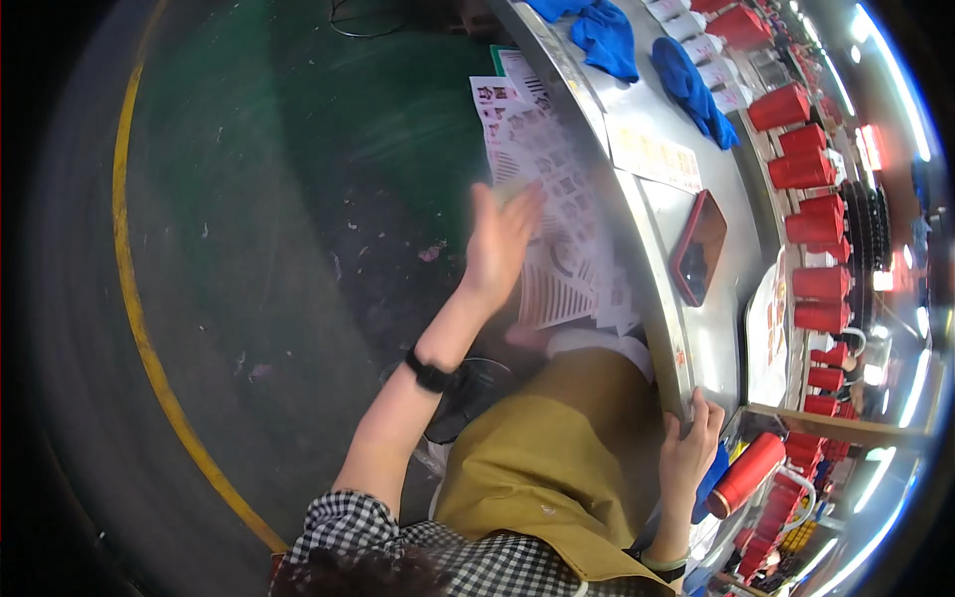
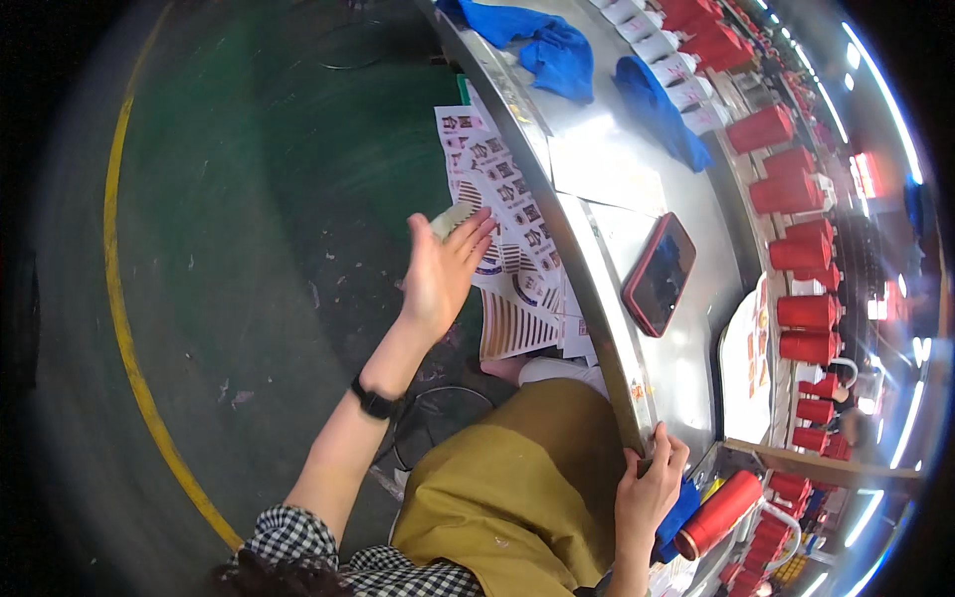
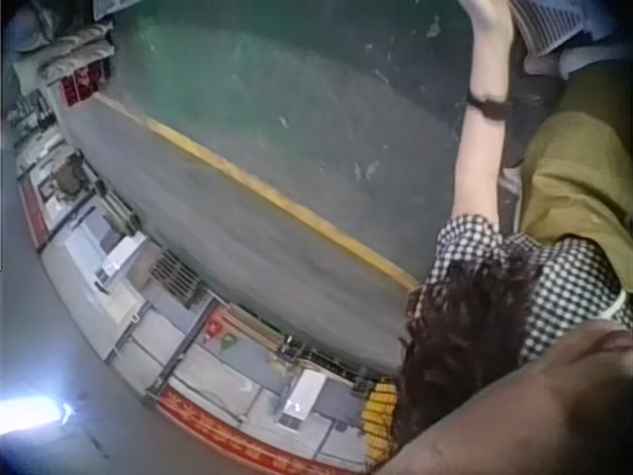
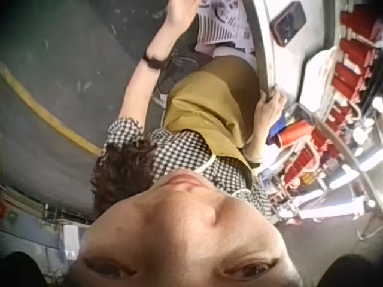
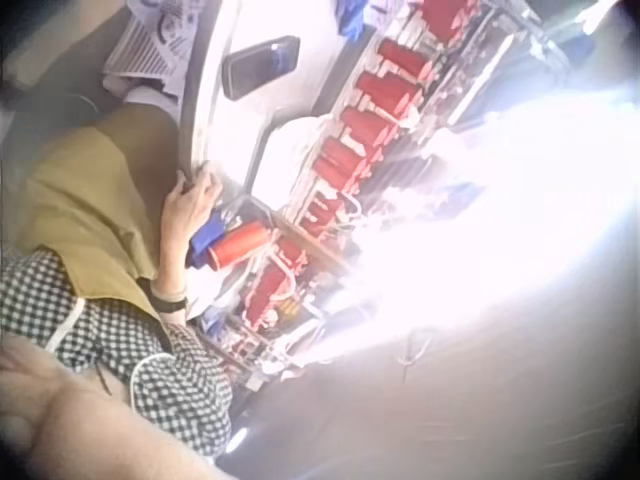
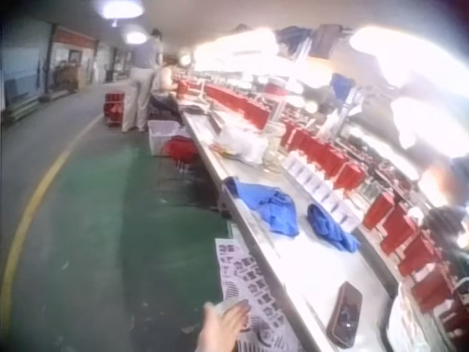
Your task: Applying decorative and informational gold labels to red industrial containers or bottles on an assembly line.
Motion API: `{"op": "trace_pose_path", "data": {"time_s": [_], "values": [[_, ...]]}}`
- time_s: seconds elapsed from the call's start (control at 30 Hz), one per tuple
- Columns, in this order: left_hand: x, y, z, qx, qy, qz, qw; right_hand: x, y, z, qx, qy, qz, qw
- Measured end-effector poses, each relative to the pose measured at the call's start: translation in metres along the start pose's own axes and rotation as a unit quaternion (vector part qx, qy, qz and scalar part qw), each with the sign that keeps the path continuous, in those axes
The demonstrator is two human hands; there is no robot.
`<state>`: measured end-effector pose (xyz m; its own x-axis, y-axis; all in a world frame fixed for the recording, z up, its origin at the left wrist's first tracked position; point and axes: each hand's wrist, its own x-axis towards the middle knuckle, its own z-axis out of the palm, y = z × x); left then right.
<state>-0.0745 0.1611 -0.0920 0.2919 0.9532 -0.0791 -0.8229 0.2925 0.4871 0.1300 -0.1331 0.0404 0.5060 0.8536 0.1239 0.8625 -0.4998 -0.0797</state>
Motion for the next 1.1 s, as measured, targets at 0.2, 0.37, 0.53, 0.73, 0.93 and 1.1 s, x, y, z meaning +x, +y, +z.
{"op": "trace_pose_path", "data": {"time_s": [0.2,0.37,0.53,0.73,0.93,1.1], "values": [[0.105,-0.059,-0.012,-0.002,0.123,-0.080,0.989,0.000,-0.002,0.004,-0.013,-0.001,0.010,1.000],[0.174,-0.109,-0.056,0.182,0.214,-0.004,0.960,0.010,-0.003,0.004,-0.027,0.004,-0.017,0.999],[0.167,-0.107,-0.005,0.174,0.304,-0.031,0.936,0.001,-0.002,0.003,-0.019,-0.006,0.012,1.000],[0.186,-0.137,-0.019,0.351,0.307,0.033,0.884,0.005,-0.004,0.002,-0.014,-0.011,0.006,1.000],[0.178,-0.120,-0.016,0.589,0.298,0.111,0.743,0.005,-0.005,0.003,-0.014,-0.005,-0.001,1.000],[0.183,-0.125,-0.023,0.667,0.325,0.171,0.648,0.005,-0.003,0.002,-0.022,-0.008,-0.012,1.000]]}}
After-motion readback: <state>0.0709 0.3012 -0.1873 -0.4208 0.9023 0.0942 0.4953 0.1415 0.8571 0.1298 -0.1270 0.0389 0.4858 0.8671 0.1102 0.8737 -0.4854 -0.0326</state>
